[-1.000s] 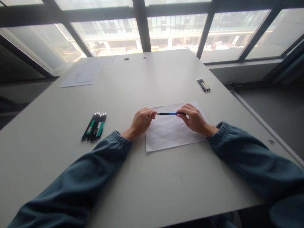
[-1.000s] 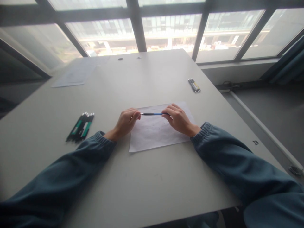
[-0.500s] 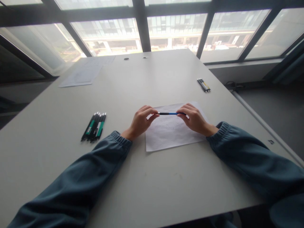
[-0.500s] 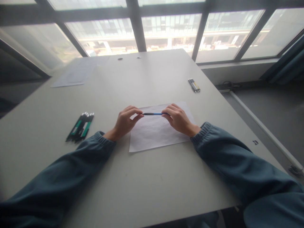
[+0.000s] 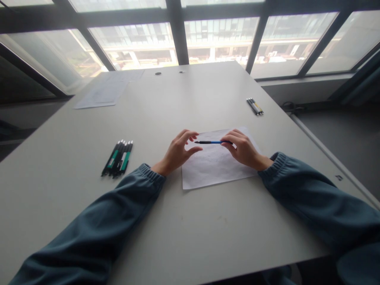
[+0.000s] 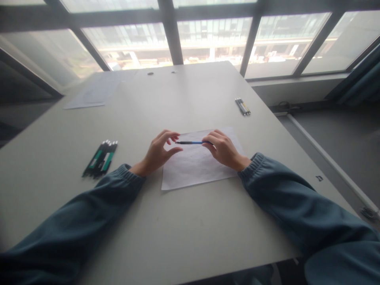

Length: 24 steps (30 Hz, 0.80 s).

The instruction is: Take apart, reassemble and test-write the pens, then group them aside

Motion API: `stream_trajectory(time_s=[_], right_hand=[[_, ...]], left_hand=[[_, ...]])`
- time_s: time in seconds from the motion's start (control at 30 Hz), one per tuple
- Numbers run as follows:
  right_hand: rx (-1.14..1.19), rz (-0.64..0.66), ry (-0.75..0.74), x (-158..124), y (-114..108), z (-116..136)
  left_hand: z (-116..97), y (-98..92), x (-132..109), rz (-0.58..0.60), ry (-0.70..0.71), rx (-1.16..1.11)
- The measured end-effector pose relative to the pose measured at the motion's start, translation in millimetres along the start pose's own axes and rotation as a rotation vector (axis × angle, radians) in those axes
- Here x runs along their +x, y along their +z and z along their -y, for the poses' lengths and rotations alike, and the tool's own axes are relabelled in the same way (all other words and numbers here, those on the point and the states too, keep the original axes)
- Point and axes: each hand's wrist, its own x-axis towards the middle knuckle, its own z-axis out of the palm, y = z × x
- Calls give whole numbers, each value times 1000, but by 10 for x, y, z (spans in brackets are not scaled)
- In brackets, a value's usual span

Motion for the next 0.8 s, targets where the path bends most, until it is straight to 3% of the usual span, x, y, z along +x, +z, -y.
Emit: stream_trajectory(time_s=[0.27,0.8], right_hand=[[-8,-4,-19,-3,7,-1],[-6,10,-3,3,-1,-11]], left_hand=[[19,-22,-12,66,-74,69],[29,-15,3,14,4,46]])
